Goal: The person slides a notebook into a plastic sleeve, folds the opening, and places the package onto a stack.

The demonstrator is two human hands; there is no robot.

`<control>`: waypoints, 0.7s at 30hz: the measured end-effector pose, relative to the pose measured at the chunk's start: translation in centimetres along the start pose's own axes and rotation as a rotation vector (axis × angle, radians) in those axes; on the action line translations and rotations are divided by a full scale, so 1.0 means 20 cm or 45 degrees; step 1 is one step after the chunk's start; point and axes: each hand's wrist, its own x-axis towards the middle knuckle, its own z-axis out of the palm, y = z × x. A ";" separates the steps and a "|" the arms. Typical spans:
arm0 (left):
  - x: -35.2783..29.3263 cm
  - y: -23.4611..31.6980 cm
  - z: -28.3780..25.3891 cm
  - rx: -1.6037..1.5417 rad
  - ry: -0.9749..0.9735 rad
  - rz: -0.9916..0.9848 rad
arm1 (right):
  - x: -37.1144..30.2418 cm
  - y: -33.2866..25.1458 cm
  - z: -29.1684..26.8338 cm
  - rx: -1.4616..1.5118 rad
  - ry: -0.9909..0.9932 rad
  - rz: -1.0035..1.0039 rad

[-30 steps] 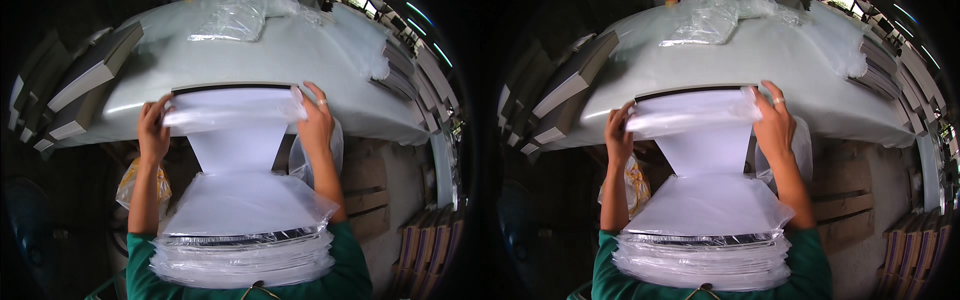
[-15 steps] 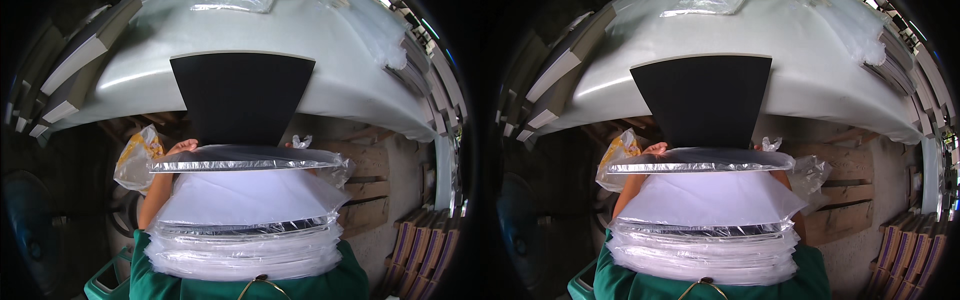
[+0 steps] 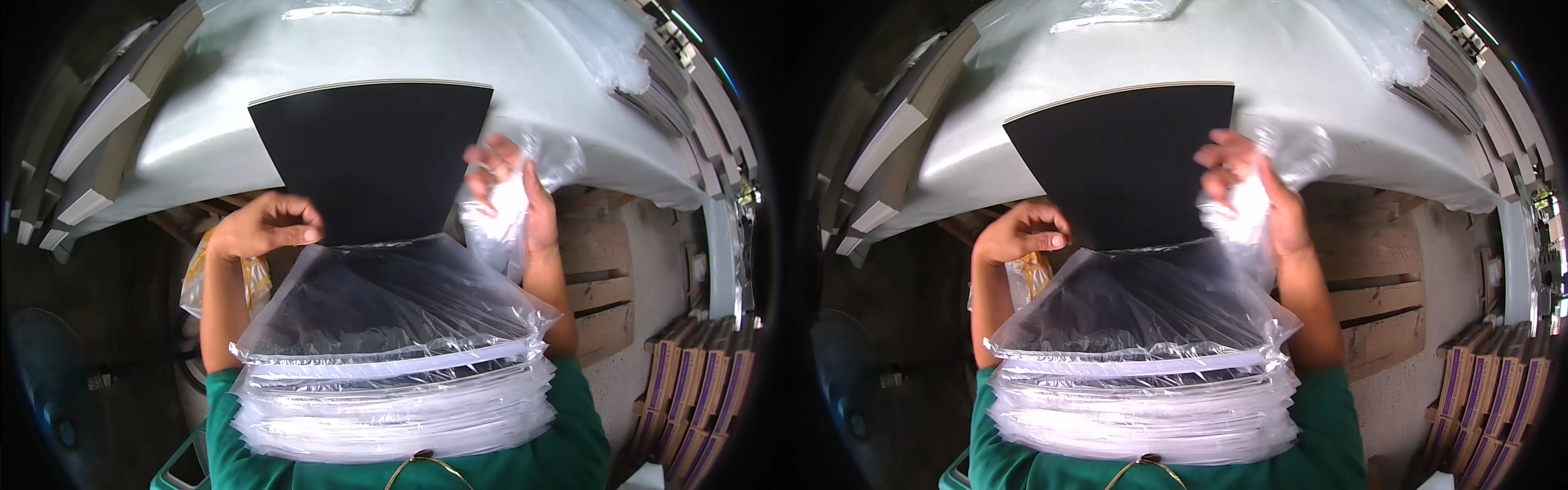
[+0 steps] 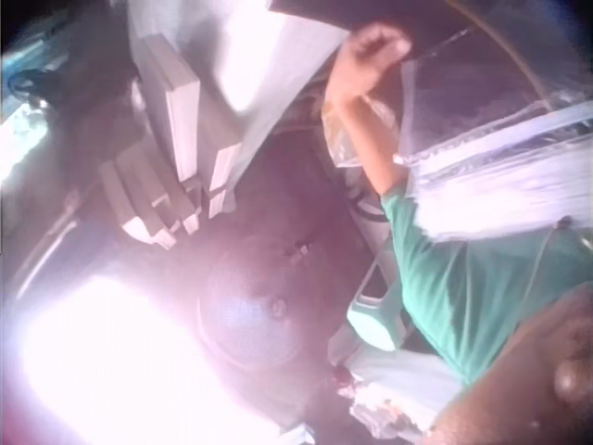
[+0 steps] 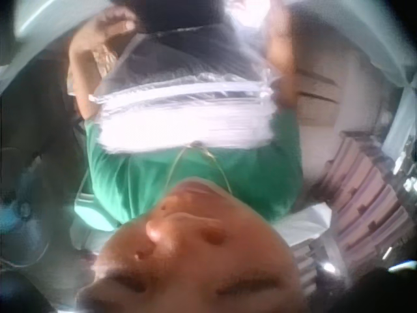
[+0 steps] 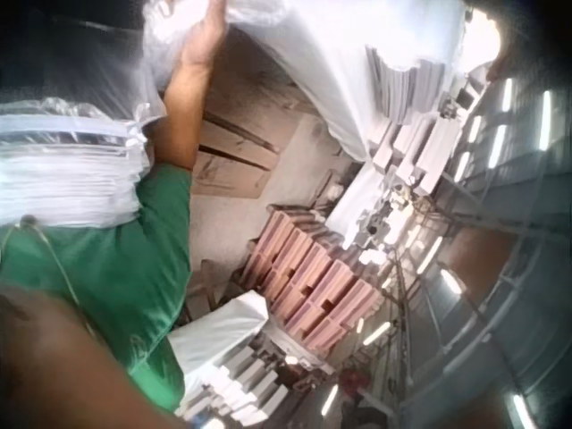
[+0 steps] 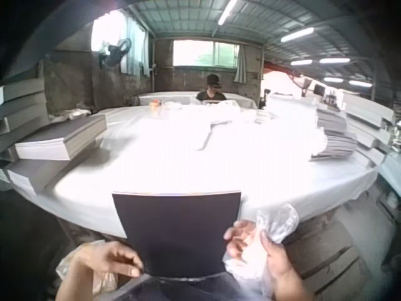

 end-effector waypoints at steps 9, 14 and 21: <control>0.19 0.35 0.38 0.534 0.715 0.793 | 0.11 0.07 0.34 0.162 -0.248 0.314; 0.17 0.28 0.40 0.053 0.668 0.548 | 0.09 0.08 0.28 0.043 -0.066 0.393; 0.16 0.28 0.41 -0.174 0.652 0.574 | 0.09 0.10 0.29 -0.128 0.110 0.185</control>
